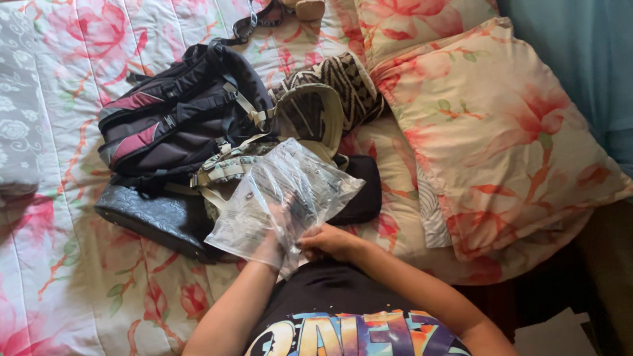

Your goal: The person removes a black clutch from a plastic mailer, shows a decorative book, and places items into various backpacks and bags on a bed.

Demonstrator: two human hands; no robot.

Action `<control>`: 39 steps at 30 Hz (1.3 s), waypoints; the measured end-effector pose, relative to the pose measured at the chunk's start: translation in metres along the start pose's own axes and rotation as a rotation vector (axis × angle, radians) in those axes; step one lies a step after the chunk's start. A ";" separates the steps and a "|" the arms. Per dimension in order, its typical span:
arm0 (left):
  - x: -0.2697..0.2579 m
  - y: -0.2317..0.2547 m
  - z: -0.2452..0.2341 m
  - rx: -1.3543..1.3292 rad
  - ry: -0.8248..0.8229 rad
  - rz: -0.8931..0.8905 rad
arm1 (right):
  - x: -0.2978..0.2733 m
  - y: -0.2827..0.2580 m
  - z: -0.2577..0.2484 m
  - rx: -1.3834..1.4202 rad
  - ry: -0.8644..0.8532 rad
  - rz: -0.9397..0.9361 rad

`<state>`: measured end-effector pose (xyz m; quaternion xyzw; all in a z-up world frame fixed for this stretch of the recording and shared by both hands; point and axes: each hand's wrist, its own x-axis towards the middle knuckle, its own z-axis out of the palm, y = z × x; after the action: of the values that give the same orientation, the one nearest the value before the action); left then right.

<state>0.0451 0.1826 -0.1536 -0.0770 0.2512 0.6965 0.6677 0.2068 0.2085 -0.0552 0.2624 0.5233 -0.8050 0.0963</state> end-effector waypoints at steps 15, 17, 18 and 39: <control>-0.033 0.070 0.000 1.734 0.023 0.154 | -0.028 -0.074 -0.056 0.610 0.220 -0.159; -0.082 0.108 0.049 1.882 0.091 0.033 | -0.037 -0.086 -0.069 0.709 0.269 -0.228; -0.104 0.129 0.077 1.937 0.087 -0.030 | -0.040 -0.087 -0.079 0.707 0.267 -0.231; -0.129 0.134 0.235 2.572 -0.456 0.940 | -0.059 -0.021 -0.185 0.471 0.786 -0.442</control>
<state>-0.0192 0.1768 0.1391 0.7905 0.5979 0.1327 0.0003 0.3069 0.3763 -0.0657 0.4429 0.3671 -0.7428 -0.3425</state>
